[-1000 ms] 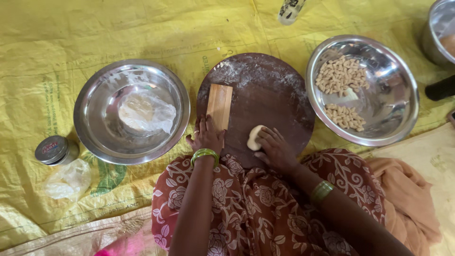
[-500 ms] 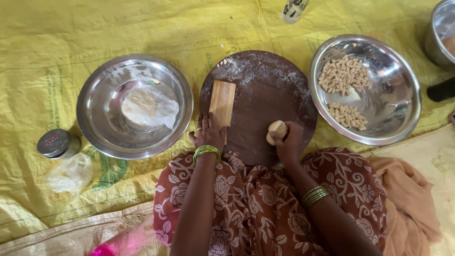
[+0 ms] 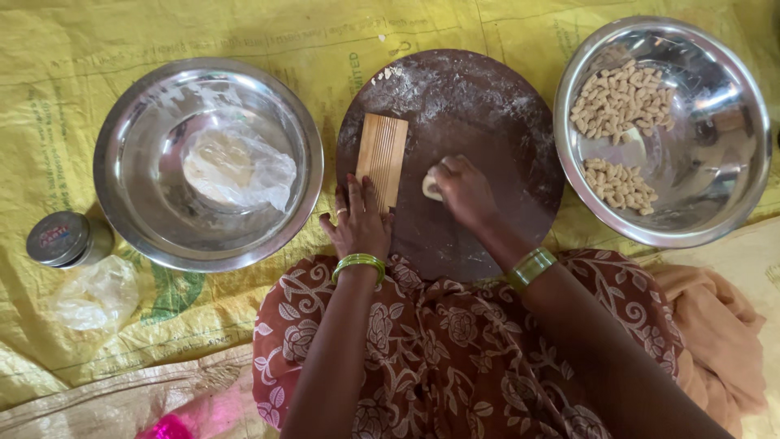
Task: The person sits on the floor and uses a ridged wooden board to press and shape small pieces of dough into textured snacks. They place the finished pieces into a metal bowl and continue shaping more dough from a larger lump.
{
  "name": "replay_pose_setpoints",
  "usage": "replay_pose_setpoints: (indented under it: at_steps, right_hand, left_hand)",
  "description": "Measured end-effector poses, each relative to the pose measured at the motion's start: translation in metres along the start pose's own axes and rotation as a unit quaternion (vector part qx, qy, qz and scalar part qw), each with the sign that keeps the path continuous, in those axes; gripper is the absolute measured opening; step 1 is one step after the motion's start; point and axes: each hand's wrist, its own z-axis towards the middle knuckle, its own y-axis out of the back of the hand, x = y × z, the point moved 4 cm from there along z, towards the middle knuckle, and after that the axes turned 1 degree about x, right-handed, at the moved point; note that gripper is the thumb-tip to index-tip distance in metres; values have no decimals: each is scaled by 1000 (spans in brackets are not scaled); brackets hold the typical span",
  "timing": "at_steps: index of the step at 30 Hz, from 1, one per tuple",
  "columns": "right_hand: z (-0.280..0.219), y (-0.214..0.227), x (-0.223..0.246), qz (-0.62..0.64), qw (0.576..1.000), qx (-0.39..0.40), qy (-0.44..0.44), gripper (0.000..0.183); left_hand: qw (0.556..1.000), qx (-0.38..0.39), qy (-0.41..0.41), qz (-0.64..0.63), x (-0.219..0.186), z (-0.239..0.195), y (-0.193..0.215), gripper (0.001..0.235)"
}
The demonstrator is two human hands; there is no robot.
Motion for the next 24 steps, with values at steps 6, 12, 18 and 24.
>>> replay_pose_setpoints:
  at_steps: [6,12,18,24]
  right_hand:
    - [29,-12,-6,-39,994,-16,-101,13]
    - [-24,-2,40,-68,993,-89,33,35]
    - [-76,26,40,58,988,-50,132,52]
    - [-107,32,22,159,987,-13,19,37]
  left_hand:
    - [1000,-19,-8,-22,2,0,1,80]
    - [999,-28,-14,-17,4,0,1,77]
    - [1000,1,-1,-17,7,-1,6,74]
    - [999,33,-9,-13,14,-2,6,74]
